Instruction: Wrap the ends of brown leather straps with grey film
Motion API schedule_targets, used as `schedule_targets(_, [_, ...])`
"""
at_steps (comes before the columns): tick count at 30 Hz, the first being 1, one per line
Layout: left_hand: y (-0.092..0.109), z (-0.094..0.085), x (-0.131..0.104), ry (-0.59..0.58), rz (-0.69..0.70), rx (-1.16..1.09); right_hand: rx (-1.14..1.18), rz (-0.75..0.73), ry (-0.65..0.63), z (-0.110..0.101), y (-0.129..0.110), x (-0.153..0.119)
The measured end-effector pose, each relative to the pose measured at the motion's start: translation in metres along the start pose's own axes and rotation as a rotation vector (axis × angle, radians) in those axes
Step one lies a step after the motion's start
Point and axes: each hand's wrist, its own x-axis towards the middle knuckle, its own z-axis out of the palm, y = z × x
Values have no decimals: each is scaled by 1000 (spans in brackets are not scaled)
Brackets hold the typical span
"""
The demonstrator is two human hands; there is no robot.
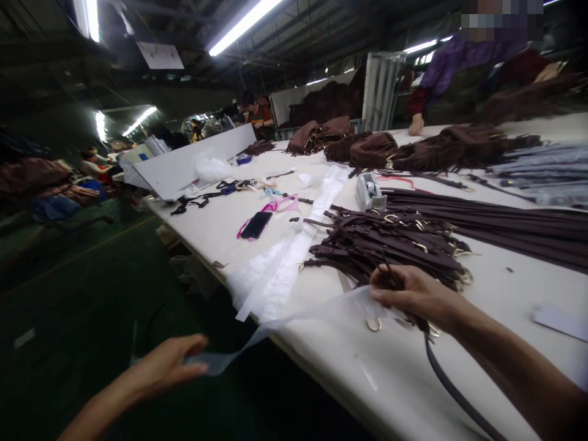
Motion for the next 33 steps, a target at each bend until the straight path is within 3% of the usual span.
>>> schedule_targets(2, [15,26,33,45,55,-142,-15,-39,-83,10,-10,1])
schedule_targets(6, [51,100,107,78,190,-452,-25,-100,-173,16,-20,-7])
schedule_targets(8, [65,131,131,-1,197,-659,9,-97,-109,11,-19,-14])
schedule_targets(10, [72,151,143,-26,137,-798,106,-58,4,3,-15,-24])
schedule_targets(15, [68,163,145,78,48,-825,318,4,153,-13,7,-46])
schedule_targets(23, [67,179,144,55,75,-853,90,20,99,-5,6,-51])
schedule_targets(33, [70,183,143,30,116,-930,116,-41,98,0,14,-50])
